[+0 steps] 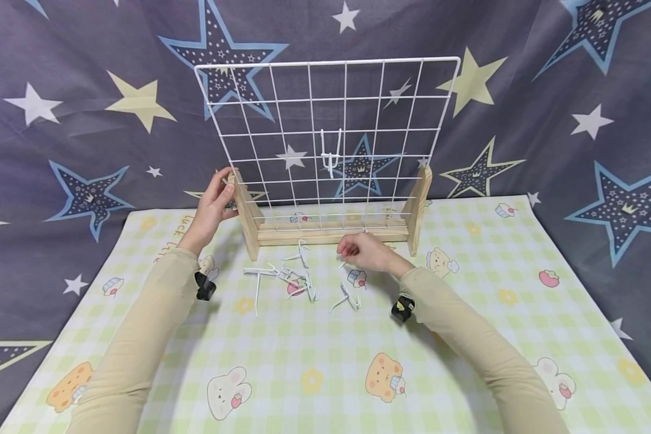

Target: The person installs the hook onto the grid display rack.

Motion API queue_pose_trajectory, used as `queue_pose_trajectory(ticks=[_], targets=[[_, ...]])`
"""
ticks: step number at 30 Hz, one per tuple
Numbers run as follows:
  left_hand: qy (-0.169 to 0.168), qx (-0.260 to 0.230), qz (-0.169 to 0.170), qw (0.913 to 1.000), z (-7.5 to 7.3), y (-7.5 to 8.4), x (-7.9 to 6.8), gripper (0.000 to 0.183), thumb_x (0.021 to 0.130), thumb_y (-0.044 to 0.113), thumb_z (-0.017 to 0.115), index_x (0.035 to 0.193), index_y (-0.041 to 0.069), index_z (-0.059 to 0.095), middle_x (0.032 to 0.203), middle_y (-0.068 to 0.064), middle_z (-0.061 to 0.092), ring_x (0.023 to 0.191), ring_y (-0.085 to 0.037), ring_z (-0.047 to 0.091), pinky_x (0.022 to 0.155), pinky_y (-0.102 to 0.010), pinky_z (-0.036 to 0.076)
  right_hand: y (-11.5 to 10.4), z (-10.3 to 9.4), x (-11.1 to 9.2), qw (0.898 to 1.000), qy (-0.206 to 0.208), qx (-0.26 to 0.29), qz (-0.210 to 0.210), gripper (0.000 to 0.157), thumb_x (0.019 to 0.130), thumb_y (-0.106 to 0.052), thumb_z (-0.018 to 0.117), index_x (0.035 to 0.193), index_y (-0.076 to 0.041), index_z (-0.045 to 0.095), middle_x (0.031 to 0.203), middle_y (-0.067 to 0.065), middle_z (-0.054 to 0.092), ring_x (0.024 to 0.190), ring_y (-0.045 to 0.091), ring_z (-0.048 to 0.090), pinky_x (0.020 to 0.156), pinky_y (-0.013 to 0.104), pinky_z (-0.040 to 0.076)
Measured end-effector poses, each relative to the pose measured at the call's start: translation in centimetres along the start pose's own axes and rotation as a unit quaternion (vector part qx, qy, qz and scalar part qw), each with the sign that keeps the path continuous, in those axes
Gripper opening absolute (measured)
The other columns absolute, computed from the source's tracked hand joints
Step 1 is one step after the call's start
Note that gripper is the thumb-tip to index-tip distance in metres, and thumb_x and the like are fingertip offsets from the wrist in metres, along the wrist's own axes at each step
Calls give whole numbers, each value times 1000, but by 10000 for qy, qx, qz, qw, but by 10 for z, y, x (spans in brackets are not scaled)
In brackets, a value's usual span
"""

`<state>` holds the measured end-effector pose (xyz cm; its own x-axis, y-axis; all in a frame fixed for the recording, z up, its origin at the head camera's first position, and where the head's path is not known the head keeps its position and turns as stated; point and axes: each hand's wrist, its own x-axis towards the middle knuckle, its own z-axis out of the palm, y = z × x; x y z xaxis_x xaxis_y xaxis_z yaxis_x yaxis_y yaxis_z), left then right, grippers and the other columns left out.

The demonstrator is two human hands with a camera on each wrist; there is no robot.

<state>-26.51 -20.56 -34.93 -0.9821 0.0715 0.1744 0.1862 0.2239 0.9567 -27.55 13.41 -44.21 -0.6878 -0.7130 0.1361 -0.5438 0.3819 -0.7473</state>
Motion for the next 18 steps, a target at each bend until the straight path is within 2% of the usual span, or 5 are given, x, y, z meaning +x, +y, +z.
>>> queue_pose_trajectory(ticks=[10,18], targets=[[12,36,-10,10000,0,0,-1,48,106,22,38,152,10,27,140,-29,39,127,-39,42,96,-56,45,-3,7,2,9994,-170,-293,102,19,80,11,66,98,6,64,94,16,67,87,26,64,80,31,56],[-44,-42,-6,10000,-1,-2,0,49,106,22,38,152,11,26,141,-28,38,129,-38,40,97,-56,44,-3,10,3,9956,-199,-904,170,20,77,11,68,95,1,67,93,10,67,89,24,65,82,30,55]])
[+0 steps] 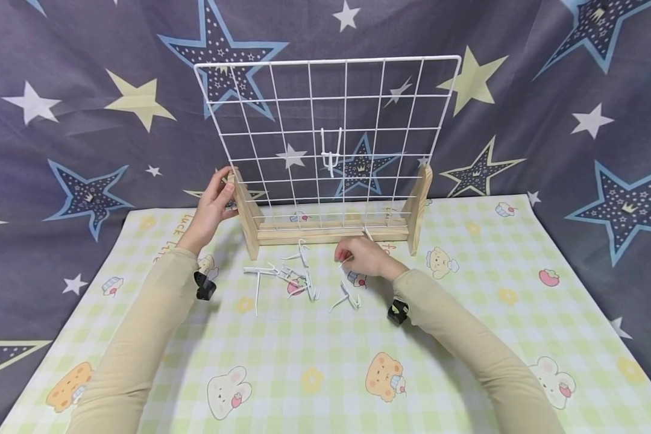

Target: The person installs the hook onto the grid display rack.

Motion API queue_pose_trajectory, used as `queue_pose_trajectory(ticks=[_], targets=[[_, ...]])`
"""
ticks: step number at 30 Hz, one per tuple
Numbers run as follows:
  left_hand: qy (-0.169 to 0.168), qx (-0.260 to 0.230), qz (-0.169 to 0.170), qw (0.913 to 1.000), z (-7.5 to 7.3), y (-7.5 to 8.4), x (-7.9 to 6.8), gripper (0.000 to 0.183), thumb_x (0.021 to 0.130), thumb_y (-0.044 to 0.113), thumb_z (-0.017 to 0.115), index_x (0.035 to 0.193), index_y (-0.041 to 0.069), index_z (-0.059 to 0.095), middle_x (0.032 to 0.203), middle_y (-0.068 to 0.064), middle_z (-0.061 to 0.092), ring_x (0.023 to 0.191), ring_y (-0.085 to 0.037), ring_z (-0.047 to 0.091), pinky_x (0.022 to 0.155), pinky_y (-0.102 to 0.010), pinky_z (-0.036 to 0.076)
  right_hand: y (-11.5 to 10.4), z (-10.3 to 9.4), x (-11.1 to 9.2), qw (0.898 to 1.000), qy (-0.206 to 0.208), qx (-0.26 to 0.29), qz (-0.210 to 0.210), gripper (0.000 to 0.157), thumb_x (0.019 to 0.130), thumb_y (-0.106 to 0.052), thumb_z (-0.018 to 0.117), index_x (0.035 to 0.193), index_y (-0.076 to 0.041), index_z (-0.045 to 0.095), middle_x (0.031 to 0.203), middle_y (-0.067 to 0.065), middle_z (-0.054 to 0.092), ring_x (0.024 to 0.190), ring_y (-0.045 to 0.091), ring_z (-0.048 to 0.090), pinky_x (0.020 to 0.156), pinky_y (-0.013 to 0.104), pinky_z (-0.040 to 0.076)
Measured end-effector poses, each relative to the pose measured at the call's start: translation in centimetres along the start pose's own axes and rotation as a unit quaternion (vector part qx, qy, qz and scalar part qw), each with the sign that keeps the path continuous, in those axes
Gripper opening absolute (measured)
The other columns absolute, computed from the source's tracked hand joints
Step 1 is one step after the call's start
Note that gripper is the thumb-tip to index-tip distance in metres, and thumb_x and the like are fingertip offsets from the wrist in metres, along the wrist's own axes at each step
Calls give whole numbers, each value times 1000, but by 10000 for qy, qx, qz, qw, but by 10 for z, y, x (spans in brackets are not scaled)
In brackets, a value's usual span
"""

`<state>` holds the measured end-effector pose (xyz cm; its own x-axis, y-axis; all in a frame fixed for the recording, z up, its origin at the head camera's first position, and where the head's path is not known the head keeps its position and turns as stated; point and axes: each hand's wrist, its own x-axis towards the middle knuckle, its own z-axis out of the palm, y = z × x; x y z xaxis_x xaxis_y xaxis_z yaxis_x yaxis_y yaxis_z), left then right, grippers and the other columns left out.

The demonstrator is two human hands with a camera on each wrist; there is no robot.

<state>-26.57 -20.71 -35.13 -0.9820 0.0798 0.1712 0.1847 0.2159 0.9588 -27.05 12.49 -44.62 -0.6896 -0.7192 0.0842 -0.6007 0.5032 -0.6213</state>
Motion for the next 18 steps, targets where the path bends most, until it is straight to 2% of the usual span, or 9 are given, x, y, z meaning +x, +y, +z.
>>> queue_pose_trajectory(ticks=[10,13,18], targets=[[-19,-113,28,9999,1,-1,1,49,106,20,38,152,9,26,142,-28,37,130,-38,38,98,-58,43,-2,2,1,9998,23,-151,139,21,77,12,68,95,1,67,94,10,67,88,23,64,82,30,55],[0,-127,36,9999,-1,-11,7,49,106,23,39,152,12,27,143,-26,37,131,-36,38,98,-58,43,-2,1,1,9998,16,-195,79,21,78,12,67,96,2,68,95,11,67,88,23,64,82,30,55],[70,-32,115,9999,-5,-30,16,50,105,32,41,152,20,29,140,-22,40,128,-33,41,96,-55,45,-9,-7,-4,9988,97,-380,-299,17,82,11,64,95,1,70,94,10,68,86,23,64,79,33,55]])
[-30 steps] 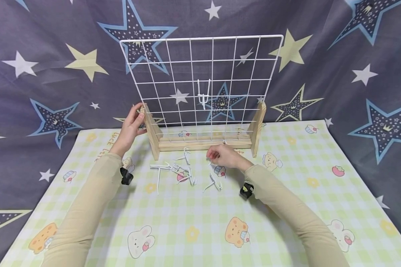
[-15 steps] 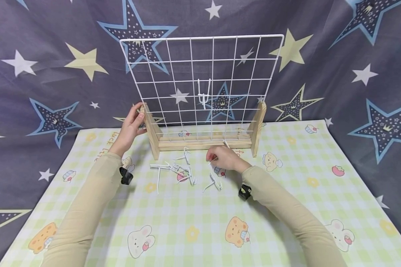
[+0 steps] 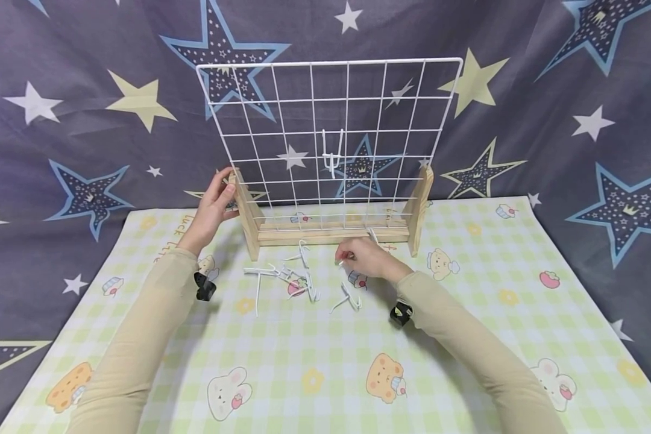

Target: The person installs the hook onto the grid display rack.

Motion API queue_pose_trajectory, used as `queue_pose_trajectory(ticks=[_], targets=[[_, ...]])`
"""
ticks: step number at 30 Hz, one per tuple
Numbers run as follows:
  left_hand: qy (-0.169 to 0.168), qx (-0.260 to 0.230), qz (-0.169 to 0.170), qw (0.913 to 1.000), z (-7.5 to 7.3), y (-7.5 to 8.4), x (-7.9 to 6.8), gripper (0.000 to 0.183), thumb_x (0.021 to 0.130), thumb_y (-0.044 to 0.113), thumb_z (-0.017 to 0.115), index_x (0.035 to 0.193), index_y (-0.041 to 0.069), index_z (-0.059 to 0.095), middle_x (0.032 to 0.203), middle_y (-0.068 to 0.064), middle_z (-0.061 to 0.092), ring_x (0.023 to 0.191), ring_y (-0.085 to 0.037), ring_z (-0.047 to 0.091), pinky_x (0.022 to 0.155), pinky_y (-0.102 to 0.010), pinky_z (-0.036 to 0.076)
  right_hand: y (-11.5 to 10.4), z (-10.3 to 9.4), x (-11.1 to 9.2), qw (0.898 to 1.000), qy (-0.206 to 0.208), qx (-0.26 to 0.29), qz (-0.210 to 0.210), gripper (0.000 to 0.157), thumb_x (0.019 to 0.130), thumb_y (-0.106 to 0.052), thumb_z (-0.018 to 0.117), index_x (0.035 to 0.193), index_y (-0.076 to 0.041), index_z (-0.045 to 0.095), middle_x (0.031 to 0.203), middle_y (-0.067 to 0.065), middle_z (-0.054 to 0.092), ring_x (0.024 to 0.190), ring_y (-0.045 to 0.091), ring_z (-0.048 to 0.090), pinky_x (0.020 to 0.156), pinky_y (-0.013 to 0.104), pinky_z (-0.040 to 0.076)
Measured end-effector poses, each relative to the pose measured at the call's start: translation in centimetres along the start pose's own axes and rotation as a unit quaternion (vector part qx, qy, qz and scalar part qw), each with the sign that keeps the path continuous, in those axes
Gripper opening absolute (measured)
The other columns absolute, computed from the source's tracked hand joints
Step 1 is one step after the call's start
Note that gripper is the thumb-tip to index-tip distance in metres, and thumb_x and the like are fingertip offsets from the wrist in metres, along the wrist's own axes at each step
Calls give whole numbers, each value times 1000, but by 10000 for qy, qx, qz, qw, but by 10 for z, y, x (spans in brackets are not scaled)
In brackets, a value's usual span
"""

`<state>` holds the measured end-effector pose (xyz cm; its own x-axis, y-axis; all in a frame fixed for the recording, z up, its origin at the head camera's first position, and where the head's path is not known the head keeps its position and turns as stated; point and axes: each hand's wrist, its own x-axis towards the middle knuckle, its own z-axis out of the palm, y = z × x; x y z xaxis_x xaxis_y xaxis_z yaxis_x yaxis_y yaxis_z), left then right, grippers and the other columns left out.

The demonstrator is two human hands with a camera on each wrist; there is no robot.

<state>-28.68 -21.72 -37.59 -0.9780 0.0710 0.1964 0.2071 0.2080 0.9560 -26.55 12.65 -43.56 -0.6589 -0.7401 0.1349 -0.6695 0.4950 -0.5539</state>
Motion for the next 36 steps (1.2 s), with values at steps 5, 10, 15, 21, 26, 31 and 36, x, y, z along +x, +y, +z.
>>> queue_pose_trajectory(ticks=[5,10,15,21,26,31,36], targets=[[18,35,37,10000,-2,-1,1,51,104,35,40,152,22,29,140,-23,41,128,-34,41,97,-55,45,-3,-10,-5,9997,161,42,-162,17,86,10,60,95,0,71,96,11,68,85,23,62,77,35,54],[-49,-83,-77,9999,-2,1,1,51,105,31,40,153,22,28,138,-23,41,127,-34,42,98,-54,44,-3,-18,-9,9995,257,101,-181,17,88,9,60,97,-1,71,98,10,68,87,24,63,77,38,55],[-93,-203,-142,9997,1,15,-6,50,106,24,38,153,14,25,139,-27,38,129,-38,39,100,-57,41,-5,-28,-13,9982,451,349,-181,14,88,8,62,98,2,70,97,12,69,87,24,63,79,40,55],[-118,-193,-142,9996,3,29,-14,49,106,21,37,152,9,25,139,-29,37,129,-39,39,100,-57,41,-8,-38,-18,9948,662,773,29,13,88,9,62,99,6,68,94,18,68,84,25,63,79,38,55],[-129,-192,-148,9996,4,31,-16,49,106,22,37,152,10,25,140,-28,37,130,-39,39,100,-57,41,-7,-43,-22,9901,1008,972,131,8,89,6,64,95,4,68,91,14,68,81,25,64,75,36,56],[-160,-187,-156,9996,4,31,-15,49,106,22,37,152,10,24,139,-29,37,129,-39,39,101,-56,41,-6,-43,-24,9857,1194,1188,98,6,88,7,64,93,5,67,92,15,68,83,28,65,75,37,56],[-161,-173,-155,9996,4,28,-13,49,106,21,36,153,10,23,138,-29,37,129,-40,38,101,-57,40,-6,-40,-25,9804,1368,1408,193,7,87,8,65,94,6,67,94,18,68,85,31,65,78,39,56]])
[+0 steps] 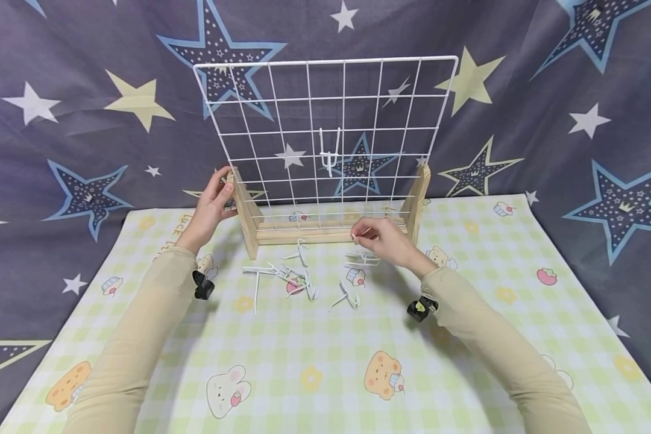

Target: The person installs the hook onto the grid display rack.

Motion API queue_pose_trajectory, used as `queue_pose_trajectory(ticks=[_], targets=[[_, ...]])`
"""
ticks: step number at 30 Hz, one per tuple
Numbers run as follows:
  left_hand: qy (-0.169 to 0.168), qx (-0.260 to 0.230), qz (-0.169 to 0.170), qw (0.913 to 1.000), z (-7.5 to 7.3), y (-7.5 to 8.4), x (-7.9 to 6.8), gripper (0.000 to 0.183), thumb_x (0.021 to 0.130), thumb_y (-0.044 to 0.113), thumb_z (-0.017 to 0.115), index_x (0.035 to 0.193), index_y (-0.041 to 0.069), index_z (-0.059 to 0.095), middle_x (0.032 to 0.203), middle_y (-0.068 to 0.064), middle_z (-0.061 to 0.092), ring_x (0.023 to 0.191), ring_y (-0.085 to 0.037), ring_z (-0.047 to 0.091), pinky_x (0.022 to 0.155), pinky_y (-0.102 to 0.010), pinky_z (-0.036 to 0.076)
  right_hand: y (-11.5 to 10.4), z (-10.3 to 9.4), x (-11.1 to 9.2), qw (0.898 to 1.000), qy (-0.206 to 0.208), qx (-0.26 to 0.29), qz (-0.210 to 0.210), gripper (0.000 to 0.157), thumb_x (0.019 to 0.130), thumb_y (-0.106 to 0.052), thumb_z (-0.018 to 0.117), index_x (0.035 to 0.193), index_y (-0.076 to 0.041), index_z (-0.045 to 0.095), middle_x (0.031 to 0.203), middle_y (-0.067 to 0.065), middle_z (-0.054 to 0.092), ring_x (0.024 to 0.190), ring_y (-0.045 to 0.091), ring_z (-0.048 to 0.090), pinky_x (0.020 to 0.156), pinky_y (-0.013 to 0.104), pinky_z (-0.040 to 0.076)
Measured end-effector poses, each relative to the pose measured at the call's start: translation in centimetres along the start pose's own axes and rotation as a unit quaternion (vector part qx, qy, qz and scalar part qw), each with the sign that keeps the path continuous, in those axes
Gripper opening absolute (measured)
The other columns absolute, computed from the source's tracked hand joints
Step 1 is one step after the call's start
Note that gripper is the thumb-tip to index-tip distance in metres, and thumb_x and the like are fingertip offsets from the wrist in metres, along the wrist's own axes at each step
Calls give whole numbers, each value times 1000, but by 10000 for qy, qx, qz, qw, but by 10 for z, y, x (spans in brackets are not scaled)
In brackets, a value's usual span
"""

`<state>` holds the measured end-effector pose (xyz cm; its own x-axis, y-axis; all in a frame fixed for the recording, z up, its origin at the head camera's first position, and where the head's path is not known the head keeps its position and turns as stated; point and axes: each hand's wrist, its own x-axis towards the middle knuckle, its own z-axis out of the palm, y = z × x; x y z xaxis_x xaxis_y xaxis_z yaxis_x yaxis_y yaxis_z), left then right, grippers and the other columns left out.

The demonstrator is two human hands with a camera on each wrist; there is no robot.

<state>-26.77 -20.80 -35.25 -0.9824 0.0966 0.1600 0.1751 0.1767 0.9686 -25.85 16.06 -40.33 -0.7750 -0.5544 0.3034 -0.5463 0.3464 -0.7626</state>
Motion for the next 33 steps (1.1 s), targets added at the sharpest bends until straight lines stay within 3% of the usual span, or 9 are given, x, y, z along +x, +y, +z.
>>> queue_pose_trajectory(ticks=[10,17,28,33], targets=[[70,-2,59,10000,-7,-29,15,51,105,31,40,153,21,27,138,-23,40,129,-34,41,100,-55,42,10,7,-5,9976,401,571,10,11,84,15,64,95,12,64,94,25,65,87,39,65,81,41,57],[81,39,151,9998,-7,-31,16,52,104,35,41,152,22,28,137,-23,41,128,-34,42,99,-55,43,20,6,-10,9941,618,835,307,13,85,15,63,98,14,63,96,25,64,85,37,65,77,22,55],[59,38,174,9998,-6,-30,15,53,104,37,41,153,22,28,139,-22,40,128,-34,42,99,-55,43,24,5,-17,9929,647,864,502,17,84,15,64,101,15,63,100,27,63,86,26,64,79,19,54],[63,49,144,9999,-7,-30,14,52,104,36,40,153,22,27,141,-22,40,130,-34,41,99,-55,43,2,3,-19,9937,712,747,426,16,84,18,62,99,18,61,97,31,62,83,31,65,76,17,54]])
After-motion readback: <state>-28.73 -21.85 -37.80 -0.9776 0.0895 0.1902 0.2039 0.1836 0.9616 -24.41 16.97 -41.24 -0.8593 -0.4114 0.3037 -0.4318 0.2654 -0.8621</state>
